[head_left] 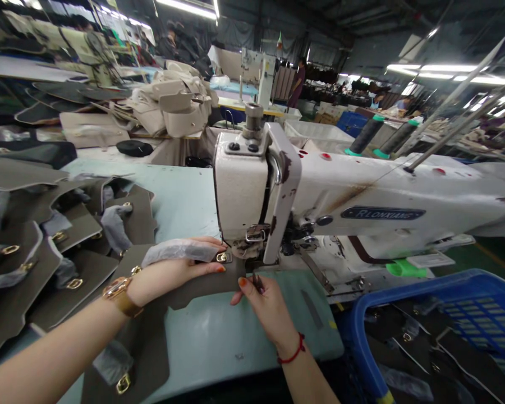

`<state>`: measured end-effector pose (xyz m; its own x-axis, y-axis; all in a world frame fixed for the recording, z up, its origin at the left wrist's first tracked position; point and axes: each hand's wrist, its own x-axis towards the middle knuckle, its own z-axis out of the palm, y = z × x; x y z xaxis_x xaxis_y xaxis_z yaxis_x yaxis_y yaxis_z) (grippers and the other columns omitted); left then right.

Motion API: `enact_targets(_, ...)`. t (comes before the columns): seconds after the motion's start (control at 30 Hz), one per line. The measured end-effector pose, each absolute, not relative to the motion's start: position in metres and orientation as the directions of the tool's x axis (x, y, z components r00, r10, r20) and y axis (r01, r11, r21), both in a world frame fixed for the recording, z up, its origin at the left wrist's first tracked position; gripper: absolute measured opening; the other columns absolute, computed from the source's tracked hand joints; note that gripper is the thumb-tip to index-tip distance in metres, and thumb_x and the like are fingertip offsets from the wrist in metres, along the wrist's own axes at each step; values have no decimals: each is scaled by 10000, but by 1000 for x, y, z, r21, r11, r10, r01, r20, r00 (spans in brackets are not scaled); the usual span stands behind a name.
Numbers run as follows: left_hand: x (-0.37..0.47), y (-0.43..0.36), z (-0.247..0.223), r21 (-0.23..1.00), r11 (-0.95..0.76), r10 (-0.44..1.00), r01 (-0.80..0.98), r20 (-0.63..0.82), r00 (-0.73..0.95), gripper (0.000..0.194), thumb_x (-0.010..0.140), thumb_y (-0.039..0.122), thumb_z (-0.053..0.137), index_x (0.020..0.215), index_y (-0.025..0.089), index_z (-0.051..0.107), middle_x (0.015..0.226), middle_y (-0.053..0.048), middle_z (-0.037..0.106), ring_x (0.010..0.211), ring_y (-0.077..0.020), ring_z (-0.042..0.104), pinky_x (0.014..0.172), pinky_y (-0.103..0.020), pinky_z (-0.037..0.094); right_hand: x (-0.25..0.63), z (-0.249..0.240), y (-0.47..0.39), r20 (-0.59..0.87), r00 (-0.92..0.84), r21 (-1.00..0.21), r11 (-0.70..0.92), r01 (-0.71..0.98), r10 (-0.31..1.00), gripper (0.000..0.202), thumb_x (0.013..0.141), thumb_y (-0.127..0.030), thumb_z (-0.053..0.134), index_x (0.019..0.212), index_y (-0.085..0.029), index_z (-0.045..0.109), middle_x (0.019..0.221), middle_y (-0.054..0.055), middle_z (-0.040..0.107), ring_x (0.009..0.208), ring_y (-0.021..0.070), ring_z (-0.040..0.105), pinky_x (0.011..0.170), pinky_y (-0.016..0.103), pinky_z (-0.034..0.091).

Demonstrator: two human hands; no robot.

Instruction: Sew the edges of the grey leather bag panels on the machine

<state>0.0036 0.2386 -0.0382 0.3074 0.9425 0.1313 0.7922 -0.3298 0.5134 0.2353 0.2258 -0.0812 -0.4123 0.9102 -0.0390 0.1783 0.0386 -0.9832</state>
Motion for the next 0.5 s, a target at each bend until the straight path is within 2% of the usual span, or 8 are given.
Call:
enact_targets(0.2,5,239,-34,561,-291,953,775,98,287,328,848,498,591,1060,256,657,1041,3,680,918,-168,657,866,-262,518,234,-83,224,-100,-407,-991,-52,125,908,506,927,-505,497,626,-150,696,530,-4,552,438,85,329,449,211,244)
enact_targets(0.33,4,240,-38,554,-336,939,762,129,320,311,855,481,587,1061,262,666,1066,-8,681,942,-178,657,886,-275,522,231,-88,223,-87,-377,-991,-42,126,922,498,920,-493,510,604,-148,679,541,2,582,471,95,403,490,210,300)
enact_targets(0.5,3,237,-44,469,-434,900,769,251,355,344,845,469,608,1083,229,670,1056,-45,697,984,-217,645,930,-360,515,225,-102,223,-49,-304,-993,-13,118,951,475,906,-455,540,567,-142,653,562,18,633,560,119,521,594,214,379)
